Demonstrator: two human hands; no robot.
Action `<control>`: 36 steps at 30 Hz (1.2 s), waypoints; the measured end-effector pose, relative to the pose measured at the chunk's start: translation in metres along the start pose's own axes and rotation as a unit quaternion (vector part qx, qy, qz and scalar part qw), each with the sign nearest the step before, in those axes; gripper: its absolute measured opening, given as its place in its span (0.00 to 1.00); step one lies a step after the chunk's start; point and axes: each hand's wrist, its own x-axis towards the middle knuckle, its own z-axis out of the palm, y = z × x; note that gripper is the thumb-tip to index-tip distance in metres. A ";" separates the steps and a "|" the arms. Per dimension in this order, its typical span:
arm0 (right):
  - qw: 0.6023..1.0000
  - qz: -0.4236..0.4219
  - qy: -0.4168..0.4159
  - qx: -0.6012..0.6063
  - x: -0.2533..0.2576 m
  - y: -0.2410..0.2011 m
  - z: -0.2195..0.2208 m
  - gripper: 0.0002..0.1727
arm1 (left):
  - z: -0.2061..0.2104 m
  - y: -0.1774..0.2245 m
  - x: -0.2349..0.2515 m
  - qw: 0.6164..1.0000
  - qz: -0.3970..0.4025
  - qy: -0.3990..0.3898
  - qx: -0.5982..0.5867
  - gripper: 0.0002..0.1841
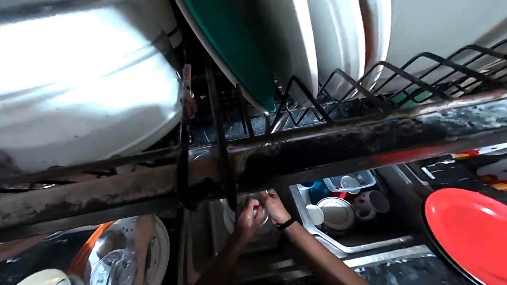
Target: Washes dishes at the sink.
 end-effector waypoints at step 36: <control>0.998 0.035 0.041 -0.028 -0.026 -0.006 0.003 0.20 | -0.030 -0.004 0.065 0.977 -0.162 0.053 0.128 0.18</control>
